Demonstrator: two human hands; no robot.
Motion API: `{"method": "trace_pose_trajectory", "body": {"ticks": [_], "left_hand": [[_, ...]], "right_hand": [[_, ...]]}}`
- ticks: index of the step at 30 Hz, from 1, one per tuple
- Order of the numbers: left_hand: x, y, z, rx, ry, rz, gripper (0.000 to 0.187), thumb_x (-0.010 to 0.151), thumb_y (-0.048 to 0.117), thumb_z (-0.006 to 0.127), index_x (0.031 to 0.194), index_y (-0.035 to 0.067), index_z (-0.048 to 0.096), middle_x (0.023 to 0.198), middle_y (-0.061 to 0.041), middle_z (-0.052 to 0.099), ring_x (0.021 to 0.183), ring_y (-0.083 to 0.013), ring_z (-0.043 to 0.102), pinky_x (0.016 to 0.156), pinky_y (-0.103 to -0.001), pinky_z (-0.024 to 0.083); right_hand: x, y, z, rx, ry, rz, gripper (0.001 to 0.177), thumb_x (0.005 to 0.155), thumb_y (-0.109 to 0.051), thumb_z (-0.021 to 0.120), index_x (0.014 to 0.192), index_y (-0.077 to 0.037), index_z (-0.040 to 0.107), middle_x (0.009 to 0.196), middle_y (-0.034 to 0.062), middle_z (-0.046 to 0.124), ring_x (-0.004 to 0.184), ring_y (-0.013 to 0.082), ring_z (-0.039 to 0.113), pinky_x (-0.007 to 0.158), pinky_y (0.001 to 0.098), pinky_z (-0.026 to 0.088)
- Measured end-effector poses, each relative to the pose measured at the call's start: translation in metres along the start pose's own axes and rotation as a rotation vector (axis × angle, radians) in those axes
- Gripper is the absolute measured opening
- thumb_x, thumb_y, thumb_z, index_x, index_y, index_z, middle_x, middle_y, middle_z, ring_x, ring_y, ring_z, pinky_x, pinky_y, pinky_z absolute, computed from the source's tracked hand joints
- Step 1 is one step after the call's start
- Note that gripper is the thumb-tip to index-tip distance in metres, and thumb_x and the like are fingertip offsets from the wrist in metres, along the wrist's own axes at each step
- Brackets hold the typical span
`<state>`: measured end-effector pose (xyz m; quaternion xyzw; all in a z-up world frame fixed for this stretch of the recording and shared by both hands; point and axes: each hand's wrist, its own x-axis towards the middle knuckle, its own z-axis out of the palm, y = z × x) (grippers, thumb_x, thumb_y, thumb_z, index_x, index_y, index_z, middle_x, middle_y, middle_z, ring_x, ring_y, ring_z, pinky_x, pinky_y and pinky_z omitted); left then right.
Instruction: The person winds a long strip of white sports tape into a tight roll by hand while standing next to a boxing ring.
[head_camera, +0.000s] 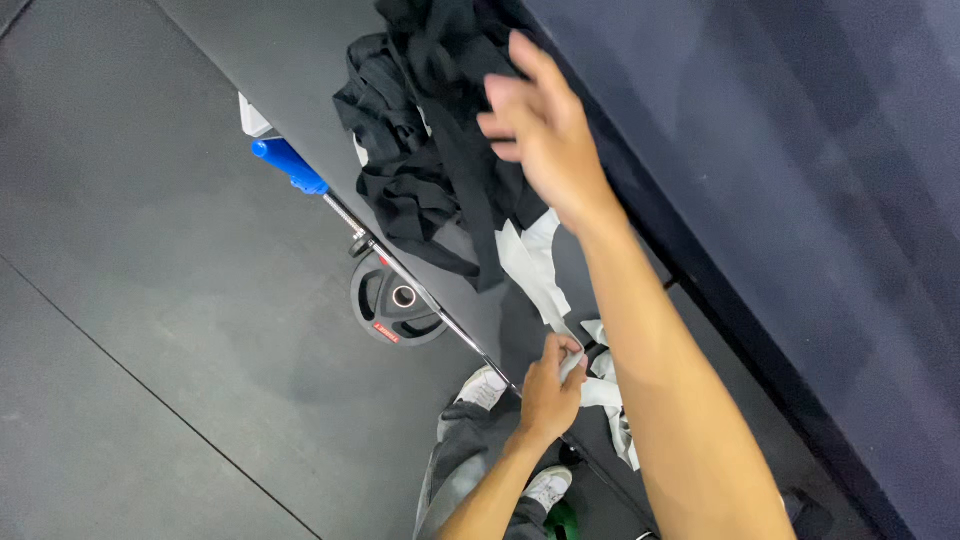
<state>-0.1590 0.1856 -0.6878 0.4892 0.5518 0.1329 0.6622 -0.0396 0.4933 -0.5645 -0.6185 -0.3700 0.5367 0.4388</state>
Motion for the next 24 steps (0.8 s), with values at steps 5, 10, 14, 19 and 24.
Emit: {"method": "trace_pose_trajectory", "body": {"ticks": [5,10,14,19,24], "left_hand": [[0.002,0.031,-0.031,0.066,-0.158,0.005,0.031,0.114,0.027,0.07,0.143,0.025,0.058,0.143,-0.019,0.084,0.138,-0.0523,0.075,0.11,-0.067,0.057],[0.061,0.031,-0.078,0.548,-0.266,0.126,0.024,0.107,0.041,0.065,0.117,0.032,0.086,0.123,-0.002,0.091,0.126,-0.0405,0.084,0.109,-0.059,0.064],[0.118,0.075,-0.14,1.039,0.103,0.325,0.048,0.099,0.024,0.084,0.145,0.034,0.075,0.154,-0.011,0.062,0.142,-0.041,0.066,0.117,-0.059,0.054],[0.193,0.096,-0.183,1.492,0.206,0.536,0.101,0.097,0.009,0.093,0.178,0.054,0.054,0.204,-0.011,0.01,0.181,-0.0531,0.023,0.135,-0.081,0.037],[0.23,0.077,-0.196,0.978,0.078,0.499,0.032,0.1,0.015,0.092,0.115,0.027,0.066,0.123,0.001,0.063,0.12,-0.0373,0.074,0.099,-0.056,0.069]], "right_hand": [[-0.071,0.158,-0.019,-0.668,0.111,0.136,0.075,0.103,-0.053,0.088,0.158,-0.006,0.07,0.144,0.0309,0.076,0.133,0.0521,0.078,0.106,0.0631,0.069],[-0.139,0.278,-0.041,-0.782,-0.117,0.548,0.064,0.107,-0.032,0.08,0.167,-0.015,0.065,0.165,0.0212,0.073,0.153,0.0472,0.068,0.129,0.0604,0.057],[-0.19,0.237,-0.042,-0.581,0.0,0.604,0.034,0.121,-0.033,0.055,0.132,-0.037,0.087,0.117,0.0073,0.09,0.127,0.035,0.082,0.112,0.0496,0.06],[-0.247,0.165,-0.061,-0.637,-0.08,0.705,0.048,0.119,-0.028,0.047,0.138,-0.015,0.089,0.139,0.0276,0.087,0.139,0.052,0.077,0.119,0.0595,0.06],[-0.275,0.221,-0.126,-1.047,-0.069,0.912,0.052,0.111,-0.052,0.057,0.139,-0.024,0.092,0.137,0.0194,0.089,0.134,0.0441,0.084,0.109,0.0582,0.067]]}}
